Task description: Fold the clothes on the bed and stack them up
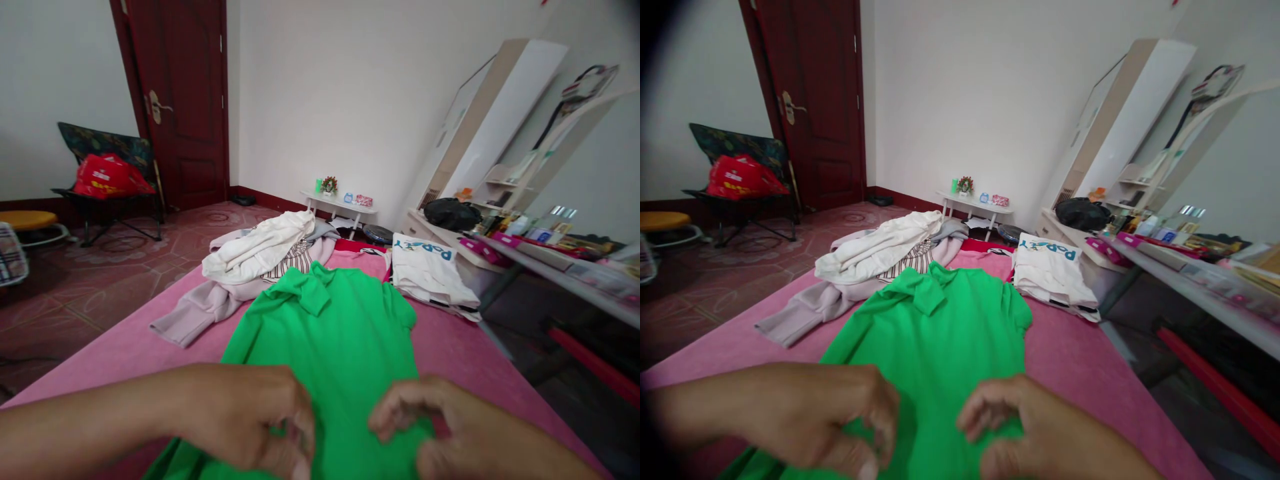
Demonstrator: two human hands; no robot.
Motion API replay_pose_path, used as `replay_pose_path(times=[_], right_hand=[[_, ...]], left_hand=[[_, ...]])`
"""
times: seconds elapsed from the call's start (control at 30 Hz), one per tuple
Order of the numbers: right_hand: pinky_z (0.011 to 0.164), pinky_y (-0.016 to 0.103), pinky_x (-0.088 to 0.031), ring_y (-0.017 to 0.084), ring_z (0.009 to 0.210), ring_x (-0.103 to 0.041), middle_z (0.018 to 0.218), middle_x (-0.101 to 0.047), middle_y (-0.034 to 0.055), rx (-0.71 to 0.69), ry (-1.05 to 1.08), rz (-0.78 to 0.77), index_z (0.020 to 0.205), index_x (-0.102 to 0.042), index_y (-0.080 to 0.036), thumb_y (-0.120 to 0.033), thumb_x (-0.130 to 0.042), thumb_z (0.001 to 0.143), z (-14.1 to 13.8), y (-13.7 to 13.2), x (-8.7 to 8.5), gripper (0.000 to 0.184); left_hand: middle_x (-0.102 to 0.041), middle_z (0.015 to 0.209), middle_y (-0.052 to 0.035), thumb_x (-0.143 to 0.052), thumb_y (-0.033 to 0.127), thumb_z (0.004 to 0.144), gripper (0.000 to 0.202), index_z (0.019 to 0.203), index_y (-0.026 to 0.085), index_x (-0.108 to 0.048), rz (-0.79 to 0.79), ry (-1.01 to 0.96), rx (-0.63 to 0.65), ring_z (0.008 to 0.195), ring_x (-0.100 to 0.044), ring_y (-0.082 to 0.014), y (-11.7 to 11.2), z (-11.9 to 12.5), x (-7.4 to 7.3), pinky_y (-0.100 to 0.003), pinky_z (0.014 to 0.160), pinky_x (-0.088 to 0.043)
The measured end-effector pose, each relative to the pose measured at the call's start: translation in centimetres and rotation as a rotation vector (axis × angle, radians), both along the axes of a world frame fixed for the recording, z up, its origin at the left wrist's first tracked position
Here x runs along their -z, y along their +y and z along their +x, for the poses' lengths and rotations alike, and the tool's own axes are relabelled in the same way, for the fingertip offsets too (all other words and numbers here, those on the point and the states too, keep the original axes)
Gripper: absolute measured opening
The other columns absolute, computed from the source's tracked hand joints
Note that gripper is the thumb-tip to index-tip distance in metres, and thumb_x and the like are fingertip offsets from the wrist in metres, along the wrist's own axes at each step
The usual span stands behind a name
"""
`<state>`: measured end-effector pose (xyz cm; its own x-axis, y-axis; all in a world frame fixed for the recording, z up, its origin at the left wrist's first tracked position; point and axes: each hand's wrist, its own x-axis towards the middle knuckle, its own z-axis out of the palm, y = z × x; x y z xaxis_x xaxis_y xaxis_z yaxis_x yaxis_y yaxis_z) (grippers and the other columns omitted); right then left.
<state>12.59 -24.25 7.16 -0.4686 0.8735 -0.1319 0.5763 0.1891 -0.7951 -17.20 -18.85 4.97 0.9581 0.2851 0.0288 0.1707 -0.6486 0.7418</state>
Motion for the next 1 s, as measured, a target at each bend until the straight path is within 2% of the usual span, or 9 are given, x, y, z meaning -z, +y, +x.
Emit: replay_pose_path(times=[0.1, 0.2, 0.3, 0.4, 0.53, 0.63, 0.7, 0.87, 1.0], right_hand=[[0.098, 0.041, -0.044, 0.024, 0.109, -0.06, 0.117, -0.065, 0.0082, 0.043, 0.145, 0.107, 0.11, -0.065, -0.023, -0.046, -0.066, 0.076, -2.8, 6.4, 1.3, 0.042], [0.104, 0.043, -0.038, 0.023, 0.119, -0.053, 0.128, -0.059, 0.0095, 0.143, 0.108, 0.315, 0.119, -0.06, -0.02, -0.043, -0.06, 0.082, -3.2, 11.7, 5.1, 0.044], [0.109, 0.045, -0.029, 0.025, 0.128, -0.044, 0.136, -0.052, 0.009, 0.233, -0.131, 0.503, 0.119, -0.061, -0.021, -0.044, -0.057, 0.082, 0.0, 15.1, 9.0, 0.043], [0.108, 0.045, -0.031, 0.025, 0.125, -0.046, 0.132, -0.054, 0.0113, 0.445, -0.297, 0.609, 0.115, -0.063, -0.018, -0.042, -0.047, 0.087, 4.8, 17.3, 11.0, 0.04], [0.101, 0.042, -0.037, 0.024, 0.116, -0.051, 0.121, -0.059, 0.0102, 0.596, -0.402, 0.657, 0.109, -0.065, -0.019, -0.036, -0.044, 0.087, 9.3, 19.0, 11.9, 0.035], [0.097, 0.039, -0.04, 0.025, 0.111, -0.053, 0.113, -0.06, 0.0117, 0.749, -0.422, 0.674, 0.106, -0.066, -0.017, -0.033, -0.044, 0.085, 10.3, 19.4, 12.3, 0.035], [0.095, 0.039, -0.041, 0.026, 0.112, -0.052, 0.116, -0.059, 0.0134, 0.837, -0.466, 0.67, 0.113, -0.062, -0.015, -0.033, -0.046, 0.083, 10.4, 19.3, 12.5, 0.039], [0.088, 0.04, -0.043, 0.03, 0.107, -0.055, 0.123, -0.059, 0.0123, 0.857, -0.546, 0.595, 0.134, -0.048, -0.021, -0.038, -0.049, 0.081, 10.1, 19.1, 12.0, 0.055], [0.08, 0.034, -0.045, 0.026, 0.096, -0.061, 0.111, -0.066, 0.0089, 0.849, -0.317, 0.57, 0.114, -0.064, -0.021, -0.035, -0.051, 0.075, 10.3, 19.1, 11.7, 0.043]], left_hand=[[-0.064, 0.102, -0.0054, -0.052, 0.021, 0.081, 0.022, 0.098, 0.026, -0.065, 0.14, -0.058, -0.155, 0.094, -0.061, -0.0192, 2.7, 4.4, 1.3, -0.03, 0.085, -0.05], [-0.058, 0.113, -0.0112, -0.057, 0.024, 0.075, 0.031, 0.105, 0.028, -0.061, 0.363, -0.025, -0.36, 0.106, -0.054, -0.0261, 4.9, 6.9, 4.6, -0.04, 0.093, -0.046], [-0.05, 0.131, -0.01, -0.052, 0.037, 0.082, 0.039, 0.121, 0.033, -0.051, 0.445, -0.015, -0.398, 0.122, -0.044, -0.0278, 5.4, 7.1, 6.6, -0.045, 0.107, -0.034], [-0.036, 0.147, -0.007, -0.039, 0.041, 0.091, 0.046, 0.136, 0.032, -0.039, 0.447, 0.013, -0.386, 0.137, -0.028, -0.0275, 5.0, 6.0, 6.7, -0.052, 0.114, -0.019], [-0.026, 0.152, -0.0104, -0.039, 0.059, 0.089, 0.061, 0.143, 0.031, -0.034, 0.47, 0.122, -0.443, 0.138, -0.026, -0.0339, 6.0, 5.0, 6.3, -0.06, 0.111, -0.017], [-0.039, 0.144, -0.0124, -0.034, 0.065, 0.088, 0.065, 0.143, 0.032, -0.035, 0.592, 0.245, -0.624, 0.132, -0.036, -0.0347, 9.0, 4.1, 6.2, -0.061, 0.108, -0.019], [-0.042, 0.142, -0.011, -0.037, 0.062, 0.088, 0.06, 0.139, 0.032, -0.042, 0.755, 0.292, -0.757, 0.133, -0.034, -0.0341, 11.8, 3.0, 5.9, -0.058, 0.11, -0.016], [-0.024, 0.153, -0.0131, -0.054, 0.051, 0.083, 0.053, 0.127, 0.022, -0.058, 1.106, 0.302, -1.052, 0.141, -0.011, -0.0368, 19.0, -0.1, 4.6, -0.058, 0.111, -0.004], [-0.033, 0.148, -0.0179, -0.051, 0.034, 0.086, 0.041, 0.122, 0.016, -0.062, 1.162, 0.306, -1.144, 0.14, -0.017, -0.0381, 20.8, 0.7, 4.3, -0.06, 0.11, -0.004]])
